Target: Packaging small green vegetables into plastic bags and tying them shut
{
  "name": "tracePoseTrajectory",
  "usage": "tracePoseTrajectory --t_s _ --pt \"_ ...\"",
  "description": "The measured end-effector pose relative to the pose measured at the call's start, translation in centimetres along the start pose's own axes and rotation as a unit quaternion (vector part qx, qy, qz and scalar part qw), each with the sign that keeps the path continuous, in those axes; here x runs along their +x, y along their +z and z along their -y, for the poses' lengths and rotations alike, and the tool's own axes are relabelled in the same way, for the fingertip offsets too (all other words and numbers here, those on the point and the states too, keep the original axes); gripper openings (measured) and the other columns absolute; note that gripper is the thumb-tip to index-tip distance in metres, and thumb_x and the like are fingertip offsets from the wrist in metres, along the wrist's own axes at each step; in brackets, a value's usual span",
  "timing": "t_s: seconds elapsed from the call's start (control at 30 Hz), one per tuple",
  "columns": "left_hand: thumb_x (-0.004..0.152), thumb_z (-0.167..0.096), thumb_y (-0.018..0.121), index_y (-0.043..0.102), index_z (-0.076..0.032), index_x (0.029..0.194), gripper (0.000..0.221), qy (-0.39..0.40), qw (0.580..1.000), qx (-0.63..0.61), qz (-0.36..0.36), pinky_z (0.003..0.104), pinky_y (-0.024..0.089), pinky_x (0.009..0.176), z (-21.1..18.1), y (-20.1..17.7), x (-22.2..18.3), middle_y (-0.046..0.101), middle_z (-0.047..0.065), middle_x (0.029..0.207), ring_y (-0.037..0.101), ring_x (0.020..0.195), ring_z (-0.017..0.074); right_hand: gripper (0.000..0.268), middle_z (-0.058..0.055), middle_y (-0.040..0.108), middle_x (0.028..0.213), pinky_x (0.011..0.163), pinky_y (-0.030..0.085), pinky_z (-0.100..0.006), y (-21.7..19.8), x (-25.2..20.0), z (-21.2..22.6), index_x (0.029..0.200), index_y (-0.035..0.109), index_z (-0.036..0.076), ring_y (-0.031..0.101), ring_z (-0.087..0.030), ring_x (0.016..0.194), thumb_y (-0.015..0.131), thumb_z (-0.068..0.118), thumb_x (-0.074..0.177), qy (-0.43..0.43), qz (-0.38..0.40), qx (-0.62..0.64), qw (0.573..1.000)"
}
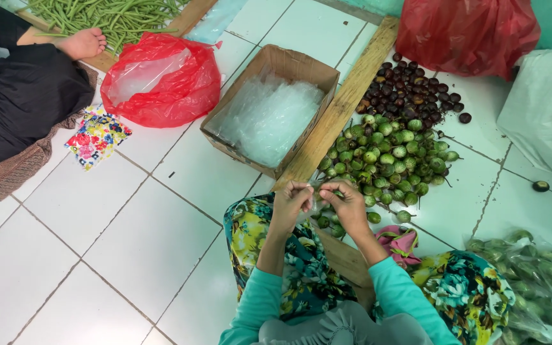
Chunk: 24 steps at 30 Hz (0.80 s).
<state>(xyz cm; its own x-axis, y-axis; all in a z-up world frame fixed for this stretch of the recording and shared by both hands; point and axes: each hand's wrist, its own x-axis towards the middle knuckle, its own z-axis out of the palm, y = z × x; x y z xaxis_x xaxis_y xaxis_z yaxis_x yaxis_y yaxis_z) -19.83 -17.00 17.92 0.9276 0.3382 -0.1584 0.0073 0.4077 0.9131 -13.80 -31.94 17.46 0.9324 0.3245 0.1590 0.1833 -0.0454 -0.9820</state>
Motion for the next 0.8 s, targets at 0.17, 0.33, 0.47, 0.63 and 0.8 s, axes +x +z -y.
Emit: tracePoseTrajectory --t_s 0.17,0.33,0.47,0.63,0.8 --pt "0.091 -0.003 0.069 0.065 0.013 0.107 0.023 0.011 0.994 0.104 -0.021 0.023 0.053 0.048 -2.8 0.3 0.1 0.068 0.016 0.072 0.067 0.058 0.0141 0.026 -0.010 0.066 0.087 0.068 0.061 -0.036 -0.3 1.6 1.3 0.115 0.077 0.006 0.070 -0.019 0.078 0.074 -0.004 0.091 -0.030 0.060 -0.044 0.997" --pt "0.091 -0.003 0.066 0.069 0.008 0.101 0.015 0.068 0.969 0.225 -0.077 0.027 0.047 0.049 -4.8 0.9 1.2 0.063 0.012 0.070 0.062 0.061 0.0120 0.038 -0.013 0.064 0.088 0.060 0.057 -0.036 0.0 3.9 2.7 0.124 0.070 0.002 0.064 -0.022 0.079 0.068 -0.013 0.090 -0.071 0.068 -0.089 0.991" --pt "0.086 -0.002 0.066 0.069 0.006 0.095 0.012 0.122 0.941 0.308 -0.072 0.035 0.049 0.052 -6.6 1.7 2.1 0.061 0.014 0.067 0.065 0.063 0.0201 0.047 -0.015 0.064 0.092 0.059 0.057 -0.038 0.4 5.3 4.5 0.130 0.068 0.005 0.065 -0.025 0.081 0.066 -0.017 0.088 -0.124 0.087 -0.135 0.979" --pt "0.086 -0.007 0.068 0.070 -0.001 0.093 0.010 0.126 0.917 0.366 -0.096 0.036 0.052 0.057 -7.4 1.3 4.0 0.064 0.012 0.070 0.066 0.066 0.0202 0.045 -0.014 0.063 0.095 0.060 0.055 -0.037 0.1 6.7 5.7 0.133 0.065 0.005 0.064 -0.024 0.081 0.062 -0.017 0.093 -0.157 0.072 -0.142 0.975" --pt "0.084 -0.008 0.068 0.072 -0.002 0.092 0.010 0.128 0.910 0.372 -0.130 0.033 0.053 0.056 -7.5 0.4 4.9 0.064 0.010 0.069 0.067 0.065 0.0188 0.050 -0.013 0.063 0.093 0.061 0.056 -0.037 0.0 7.5 4.9 0.130 0.067 0.006 0.065 -0.026 0.082 0.064 -0.019 0.087 -0.181 0.071 -0.148 0.970"
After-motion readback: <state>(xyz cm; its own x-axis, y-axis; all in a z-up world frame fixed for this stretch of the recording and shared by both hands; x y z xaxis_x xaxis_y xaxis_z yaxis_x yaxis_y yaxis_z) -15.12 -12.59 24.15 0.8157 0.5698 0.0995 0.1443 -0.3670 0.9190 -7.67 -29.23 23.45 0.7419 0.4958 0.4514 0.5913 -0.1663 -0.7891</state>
